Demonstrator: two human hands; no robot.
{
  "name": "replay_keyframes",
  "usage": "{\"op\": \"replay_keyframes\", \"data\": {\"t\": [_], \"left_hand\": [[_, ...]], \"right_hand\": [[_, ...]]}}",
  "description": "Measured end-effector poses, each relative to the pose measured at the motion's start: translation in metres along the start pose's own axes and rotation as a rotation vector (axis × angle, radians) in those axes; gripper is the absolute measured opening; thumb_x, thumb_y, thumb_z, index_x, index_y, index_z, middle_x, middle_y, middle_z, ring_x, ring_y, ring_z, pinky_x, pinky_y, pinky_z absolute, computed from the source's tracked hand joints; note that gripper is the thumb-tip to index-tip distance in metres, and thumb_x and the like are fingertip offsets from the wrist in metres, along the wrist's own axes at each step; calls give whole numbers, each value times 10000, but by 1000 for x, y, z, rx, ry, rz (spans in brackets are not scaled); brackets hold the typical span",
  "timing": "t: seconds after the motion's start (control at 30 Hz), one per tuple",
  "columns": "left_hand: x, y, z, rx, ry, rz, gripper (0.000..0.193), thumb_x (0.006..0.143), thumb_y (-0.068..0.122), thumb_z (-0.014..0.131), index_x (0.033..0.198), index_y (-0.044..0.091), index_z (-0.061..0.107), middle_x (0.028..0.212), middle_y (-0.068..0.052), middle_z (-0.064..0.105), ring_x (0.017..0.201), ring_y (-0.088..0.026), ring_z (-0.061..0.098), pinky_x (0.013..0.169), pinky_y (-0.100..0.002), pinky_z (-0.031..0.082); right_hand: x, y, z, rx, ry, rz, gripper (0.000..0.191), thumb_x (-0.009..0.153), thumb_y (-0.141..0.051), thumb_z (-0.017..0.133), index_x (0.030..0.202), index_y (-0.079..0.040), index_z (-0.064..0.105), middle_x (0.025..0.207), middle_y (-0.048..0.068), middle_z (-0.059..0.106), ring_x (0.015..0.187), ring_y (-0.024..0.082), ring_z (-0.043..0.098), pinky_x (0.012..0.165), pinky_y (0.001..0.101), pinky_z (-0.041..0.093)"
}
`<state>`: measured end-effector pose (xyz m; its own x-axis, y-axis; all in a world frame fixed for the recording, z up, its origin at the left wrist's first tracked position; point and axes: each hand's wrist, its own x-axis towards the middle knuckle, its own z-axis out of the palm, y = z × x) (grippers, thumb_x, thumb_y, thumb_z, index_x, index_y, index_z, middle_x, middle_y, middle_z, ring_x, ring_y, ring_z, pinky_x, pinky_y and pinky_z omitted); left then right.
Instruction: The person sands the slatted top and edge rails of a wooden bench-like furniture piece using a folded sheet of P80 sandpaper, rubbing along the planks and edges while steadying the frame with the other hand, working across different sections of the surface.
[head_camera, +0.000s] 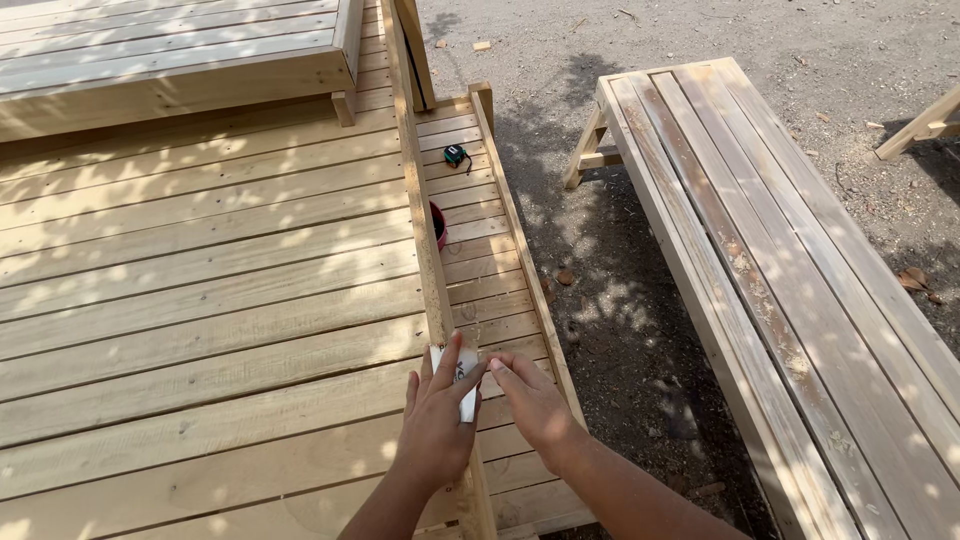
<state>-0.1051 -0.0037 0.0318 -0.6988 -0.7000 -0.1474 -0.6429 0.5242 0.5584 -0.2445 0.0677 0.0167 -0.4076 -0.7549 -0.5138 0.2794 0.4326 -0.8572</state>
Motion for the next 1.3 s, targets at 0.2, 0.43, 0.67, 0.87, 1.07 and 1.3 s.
{"op": "replay_keyframes", "data": {"t": [0.2,0.43,0.67,0.87,1.07,1.3], "left_hand": [[181,-34,-54,109,55,43,548,912,118,590,1434,285,604,1733,33,98,1577,-337,106,1267,-486,162],[262,-33,-84,41,75,-18,460,982,153,576,1421,285,601,1732,61,78,1591,-317,109,1266,-433,235],[144,-23,-44,14,41,56,610,906,48,596,1487,225,530,1725,-7,44,1565,-402,57,1255,-473,219],[-39,-22,36,-151,53,169,538,921,97,654,1448,140,554,1708,-81,136,1539,-493,25,1184,-584,226],[-81,-18,68,140,-242,-94,607,940,339,652,1530,413,533,1755,32,81,1562,-395,-4,1230,-582,90],[79,-15,-26,155,-65,-24,587,945,190,575,1510,310,469,1720,53,38,1580,-303,3,1263,-516,59]], "right_hand": [[18,-1,-35,-86,136,113,496,1005,-429,498,1396,-137,592,1360,62,639,1313,168,531,1120,346,384],[21,27,-48,48,126,290,489,1003,-398,495,1388,-113,594,1326,94,668,1276,211,599,1096,368,457],[5,32,-32,-122,89,139,513,978,-457,526,1365,-131,613,1302,38,677,1275,161,569,1090,327,418],[-8,25,-16,-14,17,101,492,988,-483,526,1339,-159,639,1183,69,644,1126,174,542,1028,417,442],[3,34,-8,-10,5,80,495,970,-476,529,1316,-140,641,1182,34,647,1160,164,559,1033,353,431],[23,36,-23,-63,39,143,523,975,-466,497,1397,-170,583,1224,20,652,1178,156,577,1029,349,445]]}}
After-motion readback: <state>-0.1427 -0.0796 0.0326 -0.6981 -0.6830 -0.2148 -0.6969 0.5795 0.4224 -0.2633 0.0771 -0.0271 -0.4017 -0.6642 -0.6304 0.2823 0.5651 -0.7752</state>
